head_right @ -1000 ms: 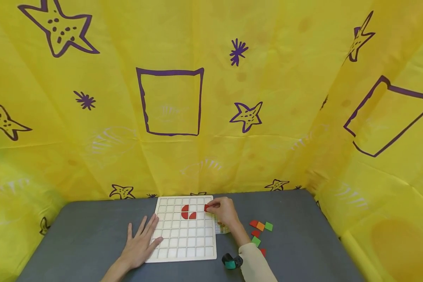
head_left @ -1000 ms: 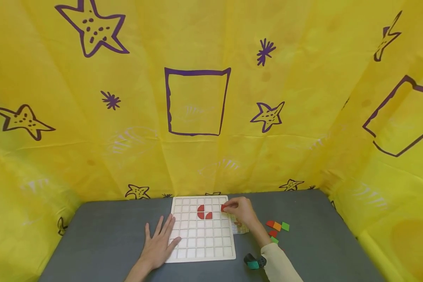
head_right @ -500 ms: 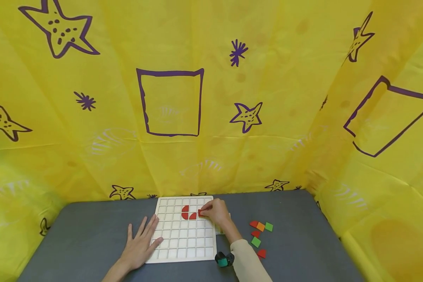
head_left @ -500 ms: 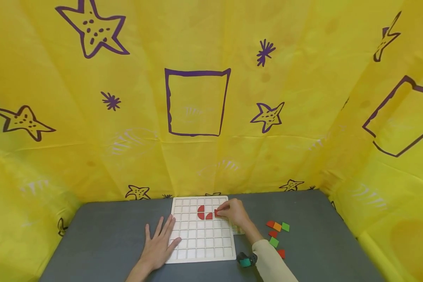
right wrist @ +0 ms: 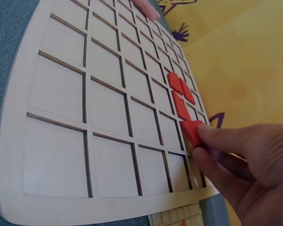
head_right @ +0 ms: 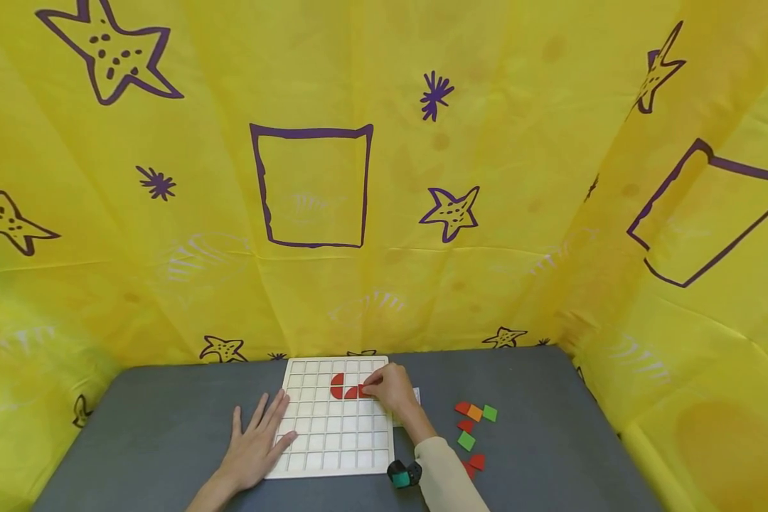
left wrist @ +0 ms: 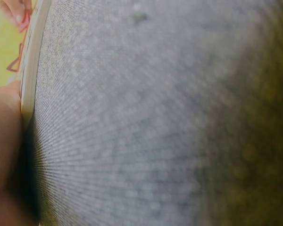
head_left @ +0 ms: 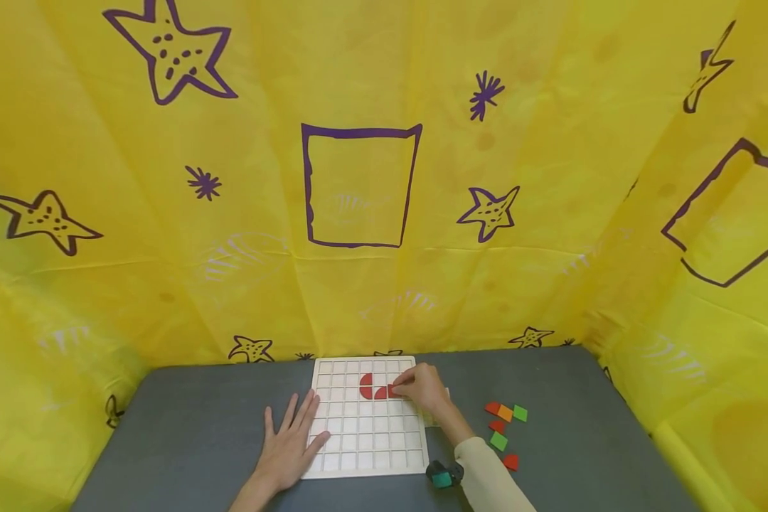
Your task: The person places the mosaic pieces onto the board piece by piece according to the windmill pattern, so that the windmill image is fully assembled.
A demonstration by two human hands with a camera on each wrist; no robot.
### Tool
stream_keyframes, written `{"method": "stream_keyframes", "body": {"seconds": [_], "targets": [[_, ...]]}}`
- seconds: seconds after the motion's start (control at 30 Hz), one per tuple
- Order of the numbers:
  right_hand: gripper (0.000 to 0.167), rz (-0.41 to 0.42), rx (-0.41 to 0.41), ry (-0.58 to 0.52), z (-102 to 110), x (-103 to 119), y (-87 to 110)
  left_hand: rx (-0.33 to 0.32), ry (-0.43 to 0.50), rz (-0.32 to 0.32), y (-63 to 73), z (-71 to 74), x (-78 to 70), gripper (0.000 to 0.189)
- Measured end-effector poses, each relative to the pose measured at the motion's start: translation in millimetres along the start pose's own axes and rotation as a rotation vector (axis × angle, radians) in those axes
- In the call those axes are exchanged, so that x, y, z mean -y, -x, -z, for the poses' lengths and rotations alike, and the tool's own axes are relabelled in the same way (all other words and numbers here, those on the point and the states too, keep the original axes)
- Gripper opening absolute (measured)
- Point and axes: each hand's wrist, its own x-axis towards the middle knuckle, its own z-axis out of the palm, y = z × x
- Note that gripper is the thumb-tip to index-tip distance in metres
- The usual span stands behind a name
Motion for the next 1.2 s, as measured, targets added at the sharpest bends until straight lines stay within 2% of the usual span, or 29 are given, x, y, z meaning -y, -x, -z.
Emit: {"method": "stream_keyframes", "body": {"seconds": [0.2, 0.63, 0.8, 1.0, 1.2], "targets": [[0.004, 0.001, 0.014, 0.047, -2, 1, -1.2, 0.034, -0.014, 0.025, 0.3, 5.1, -3.3, 0.07], [0.006, 0.051, 0.032, 0.096, -2, -3, -0.1, 0.017, -0.005, 0.009, 0.8, 1.6, -2.2, 0.071], [0.006, 0.092, 0.066, 0.075, 8, -7, -0.7, 0.03, 0.001, 0.012, 0.4, 3.7, -5.7, 0.071], [0.007, 0.155, 0.043, 0.085, 24, -8, 0.4, 0.062, -0.024, 0.037, -1.3, 9.1, -8.7, 0.07], [0.009, 0.129, 0.052, 0.069, 34, -12, 8.4, 0.071, -0.019, 0.041, -1.5, 10.1, -9.0, 0.071]]}}
